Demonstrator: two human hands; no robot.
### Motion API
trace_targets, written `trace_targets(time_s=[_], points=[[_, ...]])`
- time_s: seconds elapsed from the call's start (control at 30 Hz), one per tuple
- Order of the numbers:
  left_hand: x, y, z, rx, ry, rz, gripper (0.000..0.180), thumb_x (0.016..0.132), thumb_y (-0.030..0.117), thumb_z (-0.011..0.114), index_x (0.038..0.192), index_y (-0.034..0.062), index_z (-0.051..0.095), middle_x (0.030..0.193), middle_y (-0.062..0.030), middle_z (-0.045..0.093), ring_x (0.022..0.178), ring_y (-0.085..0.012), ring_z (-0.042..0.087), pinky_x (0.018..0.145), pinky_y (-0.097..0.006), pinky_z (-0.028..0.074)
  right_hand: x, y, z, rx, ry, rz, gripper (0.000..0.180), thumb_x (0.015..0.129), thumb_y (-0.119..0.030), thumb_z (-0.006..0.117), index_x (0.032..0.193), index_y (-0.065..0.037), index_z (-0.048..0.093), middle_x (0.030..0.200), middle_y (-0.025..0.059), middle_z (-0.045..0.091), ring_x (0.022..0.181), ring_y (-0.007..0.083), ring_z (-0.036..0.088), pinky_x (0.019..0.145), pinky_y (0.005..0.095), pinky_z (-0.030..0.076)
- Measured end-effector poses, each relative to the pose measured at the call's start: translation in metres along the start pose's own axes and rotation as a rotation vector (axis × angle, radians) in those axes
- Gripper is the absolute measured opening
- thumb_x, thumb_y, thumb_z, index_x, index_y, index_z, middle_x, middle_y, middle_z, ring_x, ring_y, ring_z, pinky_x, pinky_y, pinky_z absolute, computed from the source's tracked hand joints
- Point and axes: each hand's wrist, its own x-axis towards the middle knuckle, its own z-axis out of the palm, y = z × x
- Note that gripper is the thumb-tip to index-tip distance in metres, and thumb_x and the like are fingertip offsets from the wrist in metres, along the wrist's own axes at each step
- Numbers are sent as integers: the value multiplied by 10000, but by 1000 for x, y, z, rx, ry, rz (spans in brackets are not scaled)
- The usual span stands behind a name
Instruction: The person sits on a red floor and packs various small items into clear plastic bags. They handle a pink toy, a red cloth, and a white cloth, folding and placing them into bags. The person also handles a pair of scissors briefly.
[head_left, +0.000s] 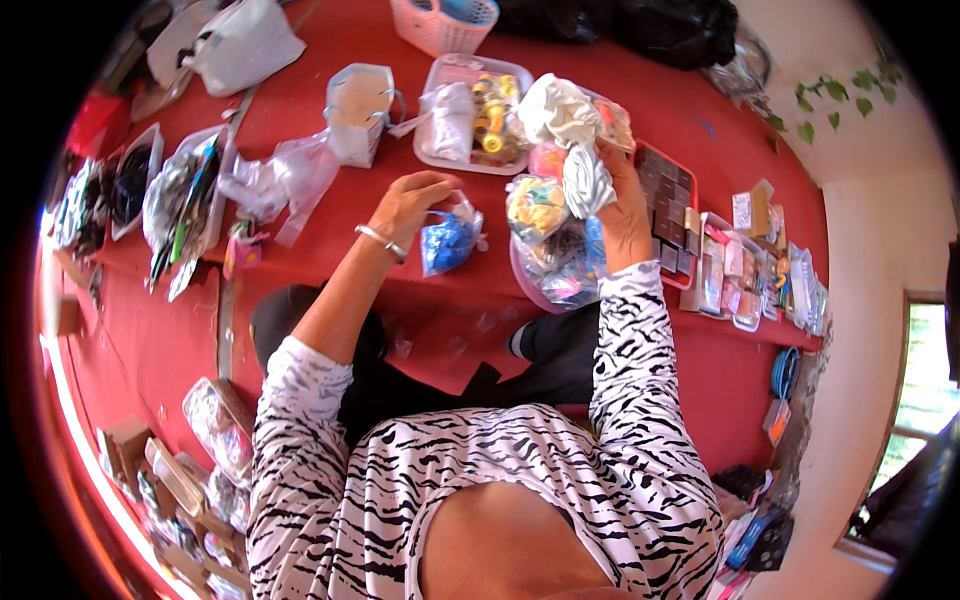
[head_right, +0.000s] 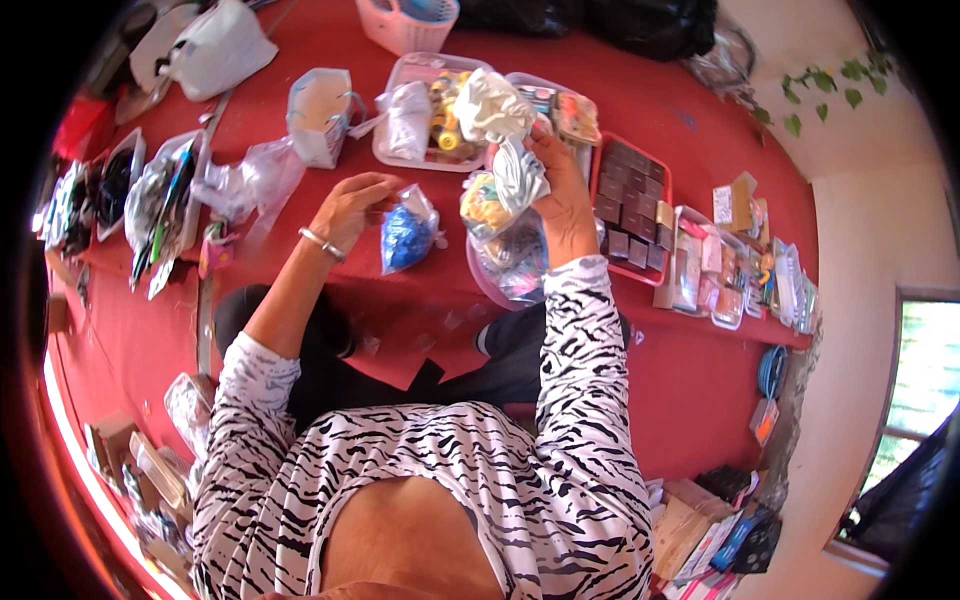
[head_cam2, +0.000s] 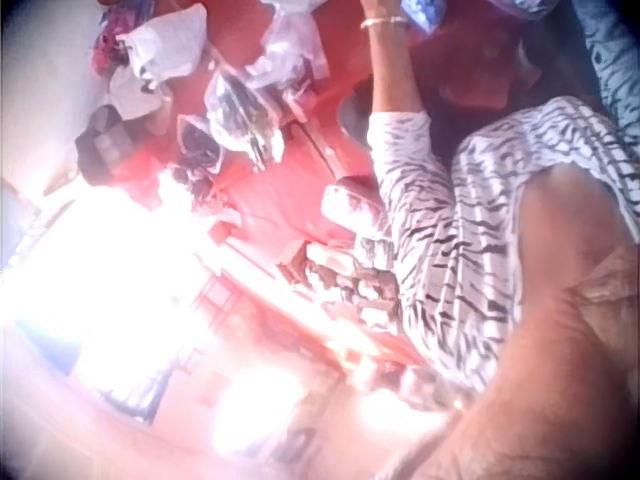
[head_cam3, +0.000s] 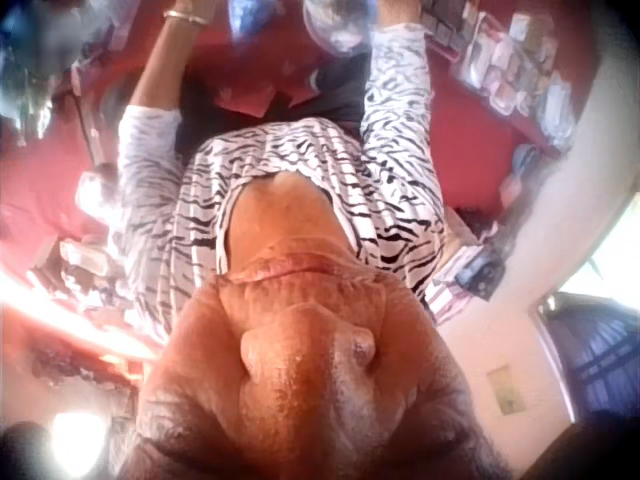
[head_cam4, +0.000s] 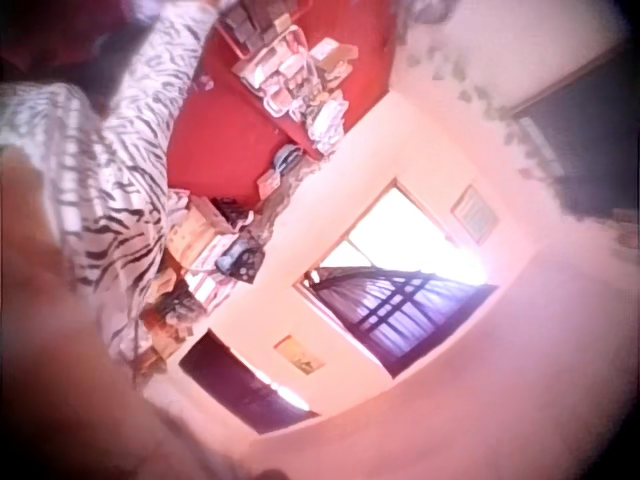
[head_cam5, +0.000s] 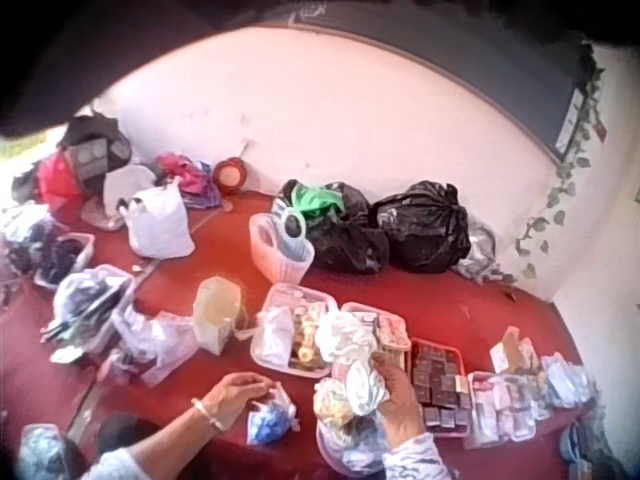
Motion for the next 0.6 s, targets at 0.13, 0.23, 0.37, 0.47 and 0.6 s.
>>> trace_targets(time_s=[0.13,0.23,0.37,0.47,0.6], points=[[-17,2,5,38,-255,-17,606,831,411,584,1269,22,425,1160,-87,527,1083,-178,483,902,-321,389,-6,59,6,403,-301,313,522,825,-341,526,1143,69,469,992,243,553,842,329,576,661,400,505],[-22,-7,1,-182,-476,-60,513,831,392,589,1156,9,485,1086,-102,547,1009,-177,511,866,-323,403,-22,106,2,337,-173,527,464,862,-312,450,1133,64,475,981,246,565,775,348,591,612,405,500],[-19,-8,6,-464,-253,53,249,849,211,596,1027,44,547,919,-61,603,817,-152,580,699,-285,474,-26,123,25,214,-115,676,482,896,-377,405,1096,46,521,859,212,619,693,322,629,645,399,530],[-11,-10,-8,-457,-201,137,246,868,175,564,1065,31,536,1000,-88,613,890,-167,595,737,-303,488,-16,116,36,-181,-99,596,574,894,-462,402,1154,44,478,1003,216,587,842,301,620,680,350,520],[-12,-8,-2,-423,-95,176,221,864,160,563,1051,44,539,992,-79,614,893,-168,597,786,-314,481,-15,114,25,-439,-61,416,557,887,-441,457,1148,50,486,1003,185,607,867,268,628,723,351,523]])
